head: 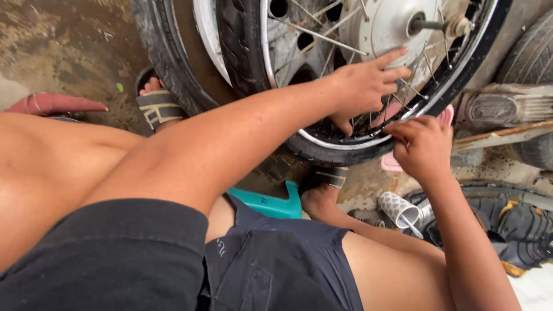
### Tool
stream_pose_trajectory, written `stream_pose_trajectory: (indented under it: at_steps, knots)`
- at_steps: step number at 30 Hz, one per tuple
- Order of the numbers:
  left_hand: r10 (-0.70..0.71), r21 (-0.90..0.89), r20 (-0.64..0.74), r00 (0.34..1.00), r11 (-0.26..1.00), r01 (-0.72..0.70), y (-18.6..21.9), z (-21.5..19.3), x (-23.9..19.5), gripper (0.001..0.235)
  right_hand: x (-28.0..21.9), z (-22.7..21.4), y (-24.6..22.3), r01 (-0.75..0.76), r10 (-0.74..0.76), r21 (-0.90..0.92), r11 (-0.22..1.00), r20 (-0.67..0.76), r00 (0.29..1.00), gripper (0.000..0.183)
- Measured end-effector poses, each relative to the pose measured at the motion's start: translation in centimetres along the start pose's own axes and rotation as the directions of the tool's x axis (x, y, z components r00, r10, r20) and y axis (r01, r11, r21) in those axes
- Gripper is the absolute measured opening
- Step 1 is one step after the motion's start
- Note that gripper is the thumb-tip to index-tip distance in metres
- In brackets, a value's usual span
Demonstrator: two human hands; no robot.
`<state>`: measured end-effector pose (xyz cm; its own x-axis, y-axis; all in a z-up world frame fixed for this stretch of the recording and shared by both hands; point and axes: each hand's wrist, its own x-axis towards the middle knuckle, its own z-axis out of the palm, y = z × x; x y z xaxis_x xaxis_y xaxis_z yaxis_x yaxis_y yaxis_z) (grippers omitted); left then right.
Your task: The person sits on a small stool and works on a motorcycle wheel, using a tool to pry the tire bead away from the rim. They manipulate the tire and rim with both hands, occasionally dipping a tool into a pink container.
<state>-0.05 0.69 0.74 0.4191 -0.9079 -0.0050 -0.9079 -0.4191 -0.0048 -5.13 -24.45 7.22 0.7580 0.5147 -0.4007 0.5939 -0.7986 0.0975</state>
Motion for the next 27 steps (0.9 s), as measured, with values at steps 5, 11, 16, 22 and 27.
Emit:
stream_pose_trajectory:
  at_steps: [5, 11, 16, 22, 27]
  knots:
    - [-0.006, -0.020, -0.017, 1.000, 1.000, 0.005, -0.1, 0.1, -0.5, 0.095, 0.1, -0.6, -1.5, 0.042, -0.045, 0.094, 0.995, 0.023, 0.999, 0.045]
    - [-0.003, -0.014, -0.005, 1.000, 1.000, 0.003, -0.3, -0.2, -0.6, 0.097, 0.2, -1.0, -2.1, -0.010, 0.007, 0.049, 0.999, 0.064, 0.998, 0.048]
    - [0.003, 0.005, 0.016, 1.000, 1.000, -0.003, -0.1, -0.4, -0.4, 0.096, -0.4, -0.4, -2.3, 0.016, -0.016, -0.039, 0.999, 0.014, 1.000, 0.046]
    - [-0.005, 0.015, 0.024, 1.000, 1.000, 0.004, -0.1, -0.6, -0.5, 0.099, 0.1, -1.6, -3.4, -0.060, 0.072, -0.108, 0.992, 0.111, 0.991, 0.044]
    - [-0.004, -0.013, 0.001, 1.000, 1.000, 0.004, 0.2, -0.5, -0.6, 0.097, -0.2, -1.7, -3.1, -0.043, 0.077, -0.197, 0.979, 0.171, 0.982, 0.048]
